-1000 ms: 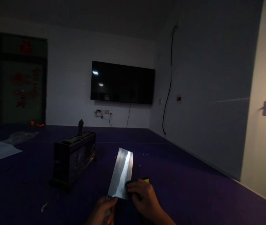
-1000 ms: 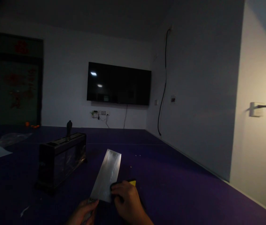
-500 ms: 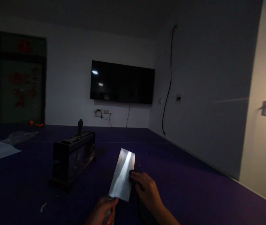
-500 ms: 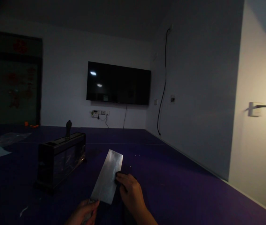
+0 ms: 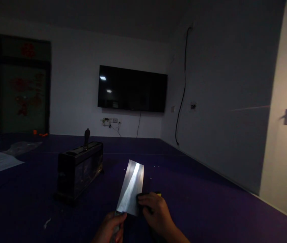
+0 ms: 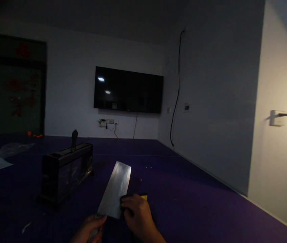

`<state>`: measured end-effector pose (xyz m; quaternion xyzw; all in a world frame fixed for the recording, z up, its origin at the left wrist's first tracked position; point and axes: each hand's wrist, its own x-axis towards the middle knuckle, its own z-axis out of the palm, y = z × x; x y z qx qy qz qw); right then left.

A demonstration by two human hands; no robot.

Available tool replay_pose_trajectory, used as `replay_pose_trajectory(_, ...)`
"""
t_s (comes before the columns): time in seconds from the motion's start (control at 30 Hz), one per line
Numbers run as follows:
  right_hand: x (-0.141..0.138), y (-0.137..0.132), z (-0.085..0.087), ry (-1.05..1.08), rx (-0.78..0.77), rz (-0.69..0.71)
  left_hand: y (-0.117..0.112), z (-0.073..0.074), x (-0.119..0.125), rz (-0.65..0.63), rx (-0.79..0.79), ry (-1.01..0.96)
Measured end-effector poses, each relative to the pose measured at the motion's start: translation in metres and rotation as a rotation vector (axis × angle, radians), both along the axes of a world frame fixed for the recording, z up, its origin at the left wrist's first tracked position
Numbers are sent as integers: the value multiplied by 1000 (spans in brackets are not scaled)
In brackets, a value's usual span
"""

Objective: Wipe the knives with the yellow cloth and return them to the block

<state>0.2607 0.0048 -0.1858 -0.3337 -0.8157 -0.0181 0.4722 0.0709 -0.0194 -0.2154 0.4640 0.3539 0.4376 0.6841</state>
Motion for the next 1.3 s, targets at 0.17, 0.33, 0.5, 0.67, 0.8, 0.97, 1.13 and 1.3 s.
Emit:
replay_pose_trajectory(0.17,1,2,1,-14,13,19,10,-8,3,15,-11,31)
replay_pose_trajectory(0.33,7,5,0,-21,30,-41,15,-15,3,26,-20,28)
replay_pose_trajectory(0.5,16,11,3,31,15,-129,20,-16,2,-83,57,91)
replay_pose_trajectory(0.67,26,20,8,55,-4,-165,27,-22,3,-74,59,104)
replay_pose_trajectory(0.8,27,21,8,63,14,-164,24,-20,3,-115,85,127)
replay_pose_trajectory(0.97,19,14,6,53,13,-161,22,-15,3,-50,68,103)
replay_pose_trajectory(1.13,10,7,4,40,14,-97,23,-17,3,-37,73,87)
replay_pose_trajectory(1.3,9,6,3,0,21,-104,23,-17,4,-6,76,70)
